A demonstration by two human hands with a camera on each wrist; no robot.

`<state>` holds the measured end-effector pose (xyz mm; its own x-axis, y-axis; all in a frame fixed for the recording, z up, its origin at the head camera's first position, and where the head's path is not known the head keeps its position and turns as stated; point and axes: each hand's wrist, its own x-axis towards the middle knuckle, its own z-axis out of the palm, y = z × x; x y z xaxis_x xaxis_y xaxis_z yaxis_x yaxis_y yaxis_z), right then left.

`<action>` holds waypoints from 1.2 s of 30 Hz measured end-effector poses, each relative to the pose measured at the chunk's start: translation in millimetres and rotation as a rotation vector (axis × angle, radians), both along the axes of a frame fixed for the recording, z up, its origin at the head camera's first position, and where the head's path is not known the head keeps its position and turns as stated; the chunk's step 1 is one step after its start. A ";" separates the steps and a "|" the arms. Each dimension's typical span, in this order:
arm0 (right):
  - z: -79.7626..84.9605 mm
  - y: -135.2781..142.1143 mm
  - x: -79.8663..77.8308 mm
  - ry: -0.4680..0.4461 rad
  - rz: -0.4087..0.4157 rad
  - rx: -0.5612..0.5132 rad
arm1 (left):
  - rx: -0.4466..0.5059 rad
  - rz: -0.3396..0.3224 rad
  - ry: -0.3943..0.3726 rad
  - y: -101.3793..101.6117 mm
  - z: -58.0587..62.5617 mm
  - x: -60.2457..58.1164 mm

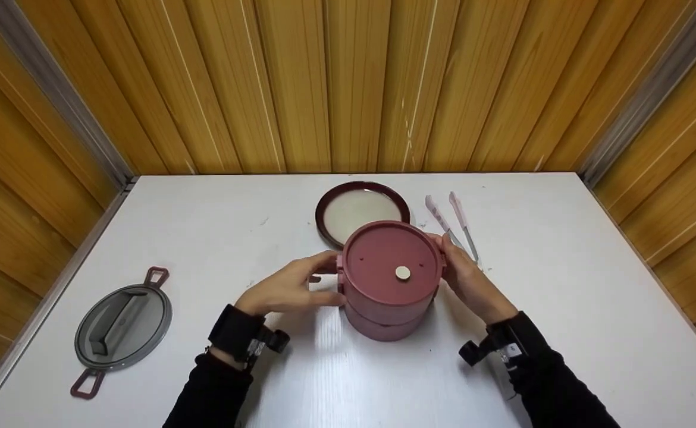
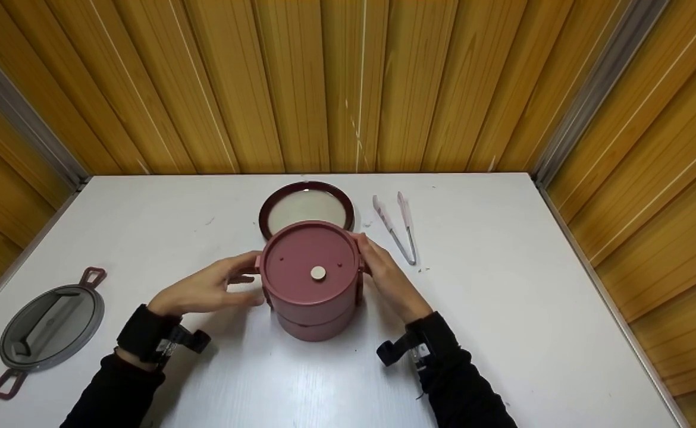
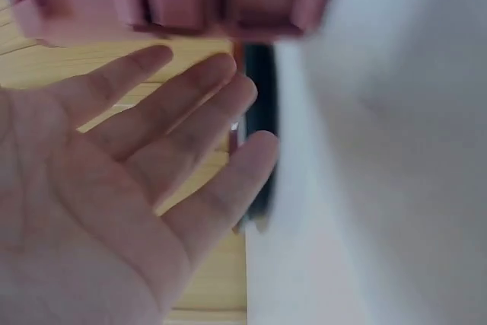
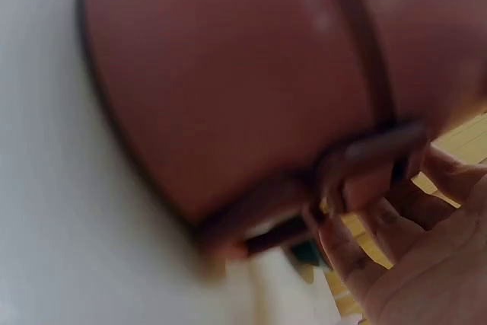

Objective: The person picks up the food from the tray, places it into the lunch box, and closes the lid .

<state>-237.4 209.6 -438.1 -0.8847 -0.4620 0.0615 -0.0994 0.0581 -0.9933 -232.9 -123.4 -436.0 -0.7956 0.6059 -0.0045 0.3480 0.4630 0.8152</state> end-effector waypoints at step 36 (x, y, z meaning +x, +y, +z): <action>-7.9 14.6 -9.4 0.003 -0.016 0.029 | -0.614 0.889 0.198 -212.3 9.1 61.6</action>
<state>-246.8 224.2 -446.1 -0.8916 -0.4498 0.0513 -0.1016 0.0884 -0.9909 -171.2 -335.7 -426.9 -0.9671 -0.2455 0.0671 -0.2111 0.9212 0.3269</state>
